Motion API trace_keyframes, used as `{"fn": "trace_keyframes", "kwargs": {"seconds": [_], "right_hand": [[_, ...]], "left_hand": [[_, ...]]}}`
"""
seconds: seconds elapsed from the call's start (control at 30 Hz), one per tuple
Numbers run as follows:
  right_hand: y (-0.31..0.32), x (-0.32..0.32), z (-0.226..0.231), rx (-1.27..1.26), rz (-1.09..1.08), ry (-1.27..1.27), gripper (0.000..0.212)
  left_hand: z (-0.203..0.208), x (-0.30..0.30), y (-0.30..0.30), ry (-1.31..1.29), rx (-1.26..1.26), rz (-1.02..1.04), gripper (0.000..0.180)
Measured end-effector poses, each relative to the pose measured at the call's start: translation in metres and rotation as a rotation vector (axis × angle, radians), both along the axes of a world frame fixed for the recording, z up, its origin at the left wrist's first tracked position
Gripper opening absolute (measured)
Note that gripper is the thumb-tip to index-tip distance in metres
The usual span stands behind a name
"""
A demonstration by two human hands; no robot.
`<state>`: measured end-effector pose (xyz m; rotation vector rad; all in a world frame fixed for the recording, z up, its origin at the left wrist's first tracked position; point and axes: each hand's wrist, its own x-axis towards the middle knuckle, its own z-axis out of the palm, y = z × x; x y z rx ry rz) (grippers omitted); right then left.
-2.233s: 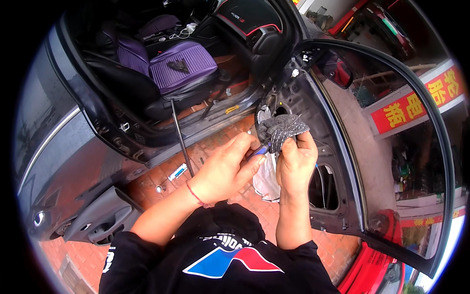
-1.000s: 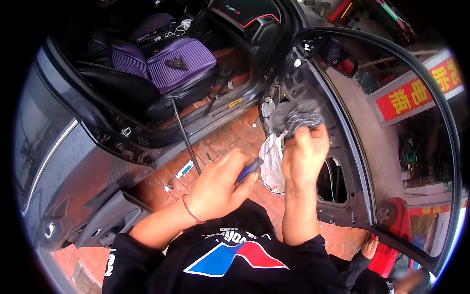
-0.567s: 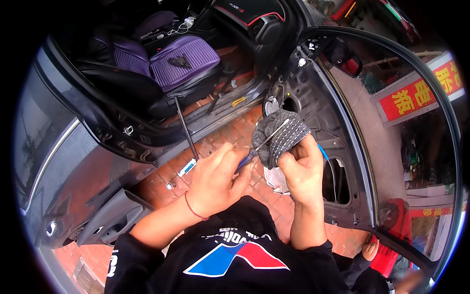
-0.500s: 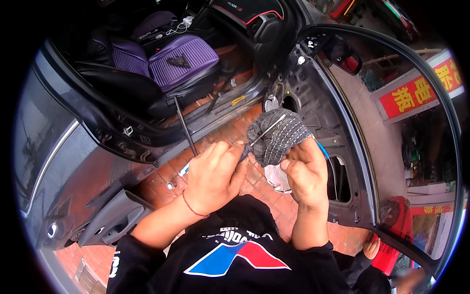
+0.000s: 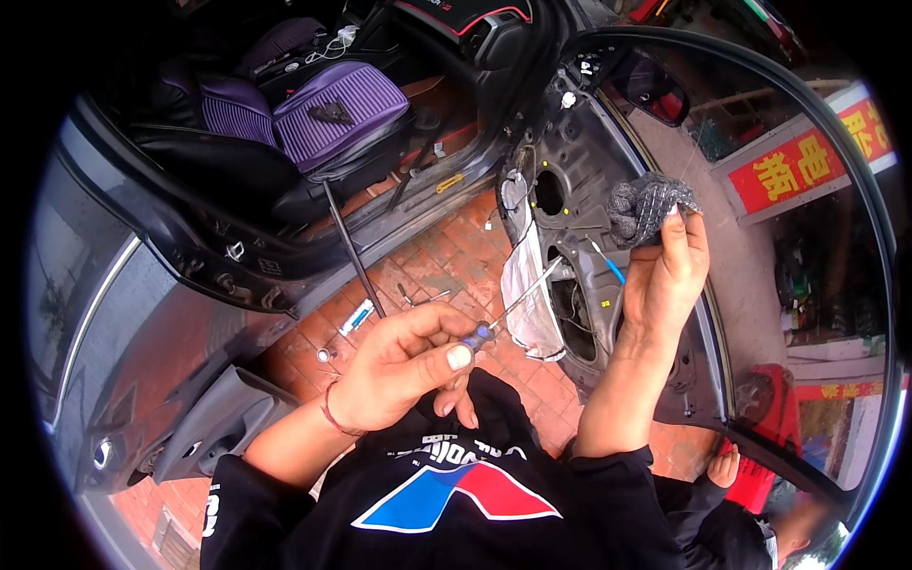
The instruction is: The person removes a door weatherstrip from a black car, cleans it with a cloth, and uses a screwdriver to adjust a small plastic component. They then retrieve a parts box from a shelf and use pliers to manipulate the component.
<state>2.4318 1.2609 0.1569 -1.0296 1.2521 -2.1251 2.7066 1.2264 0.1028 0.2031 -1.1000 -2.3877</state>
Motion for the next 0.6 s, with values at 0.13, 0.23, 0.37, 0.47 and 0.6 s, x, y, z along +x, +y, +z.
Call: {"fn": "trace_keyframes", "kwargs": {"seconds": [0.13, 0.23, 0.37, 0.47, 0.6], "right_hand": [[0.012, 0.039, -0.02, 0.041, 0.344, -0.021, 0.059], [0.015, 0.071, -0.035, 0.048, 0.464, -0.208, 0.069], [0.018, 0.08, -0.049, 0.029, 0.322, -0.264, 0.054], [0.013, 0.074, -0.055, -0.003, 0.198, -0.192, 0.044], [-0.008, 0.024, -0.037, -0.144, -0.022, -0.122, 0.03]], "left_hand": [[-0.003, -0.015, 0.005, -0.019, -0.055, 0.1, 0.025], [-0.003, -0.021, 0.002, -0.081, -0.126, 0.16, 0.025], [0.0, -0.035, 0.008, -0.297, -0.505, 0.391, 0.023], [-0.002, -0.042, 0.007, -0.494, -1.199, 0.659, 0.021], [-0.008, -0.038, 0.016, -0.471, -1.086, 0.62, 0.022]]}}
